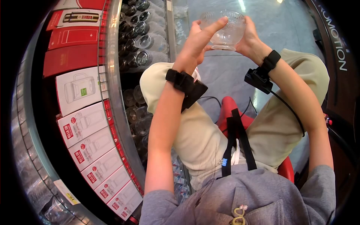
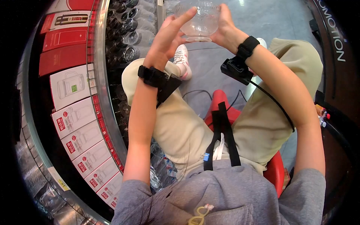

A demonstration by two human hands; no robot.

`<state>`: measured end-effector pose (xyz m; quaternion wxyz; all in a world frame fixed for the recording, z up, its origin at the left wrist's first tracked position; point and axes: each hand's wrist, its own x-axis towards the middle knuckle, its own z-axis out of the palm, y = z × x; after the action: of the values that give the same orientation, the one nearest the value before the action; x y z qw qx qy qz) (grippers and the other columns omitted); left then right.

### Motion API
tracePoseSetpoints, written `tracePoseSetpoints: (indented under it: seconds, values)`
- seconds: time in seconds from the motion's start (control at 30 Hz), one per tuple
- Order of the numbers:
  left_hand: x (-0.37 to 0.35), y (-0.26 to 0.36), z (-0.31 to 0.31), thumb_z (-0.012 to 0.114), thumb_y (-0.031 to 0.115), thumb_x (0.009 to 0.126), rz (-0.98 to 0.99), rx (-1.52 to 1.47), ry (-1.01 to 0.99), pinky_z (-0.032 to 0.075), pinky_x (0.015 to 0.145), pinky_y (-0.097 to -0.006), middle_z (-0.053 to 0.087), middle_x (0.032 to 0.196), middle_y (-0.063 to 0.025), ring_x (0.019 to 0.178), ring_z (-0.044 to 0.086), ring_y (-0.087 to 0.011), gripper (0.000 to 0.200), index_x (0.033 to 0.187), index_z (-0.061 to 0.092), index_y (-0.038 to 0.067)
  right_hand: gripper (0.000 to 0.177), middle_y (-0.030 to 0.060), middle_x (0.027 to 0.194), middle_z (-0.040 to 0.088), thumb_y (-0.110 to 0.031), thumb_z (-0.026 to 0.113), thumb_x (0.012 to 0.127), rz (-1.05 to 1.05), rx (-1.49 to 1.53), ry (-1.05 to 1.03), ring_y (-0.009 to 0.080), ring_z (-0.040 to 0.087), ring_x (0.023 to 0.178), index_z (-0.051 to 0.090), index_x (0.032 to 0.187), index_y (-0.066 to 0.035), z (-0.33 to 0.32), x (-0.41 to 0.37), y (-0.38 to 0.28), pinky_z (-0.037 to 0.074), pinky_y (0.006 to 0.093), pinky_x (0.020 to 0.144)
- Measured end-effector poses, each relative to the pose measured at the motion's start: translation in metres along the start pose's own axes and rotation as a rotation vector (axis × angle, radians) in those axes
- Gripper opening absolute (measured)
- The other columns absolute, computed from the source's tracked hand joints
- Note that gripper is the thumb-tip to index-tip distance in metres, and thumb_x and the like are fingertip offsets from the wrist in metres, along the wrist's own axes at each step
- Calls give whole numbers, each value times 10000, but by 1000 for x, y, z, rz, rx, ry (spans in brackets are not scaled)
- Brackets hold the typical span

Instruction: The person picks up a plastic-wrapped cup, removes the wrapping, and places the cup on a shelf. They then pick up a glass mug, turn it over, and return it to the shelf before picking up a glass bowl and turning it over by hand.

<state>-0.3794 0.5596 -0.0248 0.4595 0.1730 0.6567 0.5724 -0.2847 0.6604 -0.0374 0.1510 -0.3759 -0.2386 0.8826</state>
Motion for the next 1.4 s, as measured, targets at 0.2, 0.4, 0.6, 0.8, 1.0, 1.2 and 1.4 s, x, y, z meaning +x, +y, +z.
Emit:
tracePoseSetpoints:
  seconds: [0.2,0.4,0.6,0.8,1.0,1.2,1.4]
  values:
    - [-3,10,-5,808,278,657,93,22,-124,484,856,-412,442,1204,-193,1150,459,-302,977,1328,204,-92,576,143,1265,471,-435,202,891,-42,42,-5,342,469,1161,421,1273,-62,-5,3,-2,397,569,933]
    - [-3,8,-6,842,290,615,38,12,-188,415,897,-469,476,1197,-186,1117,490,-276,946,1303,281,-41,557,127,1208,500,-439,219,900,-19,56,59,319,489,1114,456,1223,-53,-5,5,-1,403,561,920]
    - [-11,9,-3,826,244,649,54,42,-172,370,969,-427,438,1233,-179,1174,440,-267,954,1323,208,-26,526,143,1202,495,-426,266,890,-10,113,-13,325,481,1111,465,1194,-45,-15,9,2,389,559,929]
    - [-2,-1,-1,812,202,672,188,-58,-271,328,1009,-396,401,1260,-172,1211,406,-259,974,1329,120,5,498,152,1197,493,-403,331,862,-61,164,-39,338,473,1111,473,1167,-36,-14,10,2,366,535,960]
    - [-2,-1,1,845,267,615,177,-40,-241,325,1010,-352,466,1193,-178,1156,453,-246,1122,1303,5,-16,477,150,1195,499,-391,350,860,-45,175,-56,337,477,1106,485,1142,-31,-14,12,2,370,523,960]
    - [0,-3,2,854,280,594,180,-34,-177,346,993,-342,446,1195,-192,1146,458,-250,1138,1300,18,-34,470,148,1201,501,-384,348,872,-75,185,-80,331,477,1109,482,1157,-35,-13,12,4,369,516,964]
    - [0,0,6,856,278,588,213,-39,-161,374,975,-345,443,1186,-197,1134,470,-252,1136,1306,35,-42,492,143,1226,494,-400,324,890,-73,194,-64,327,470,1123,471,1188,-37,-12,11,1,367,510,968]
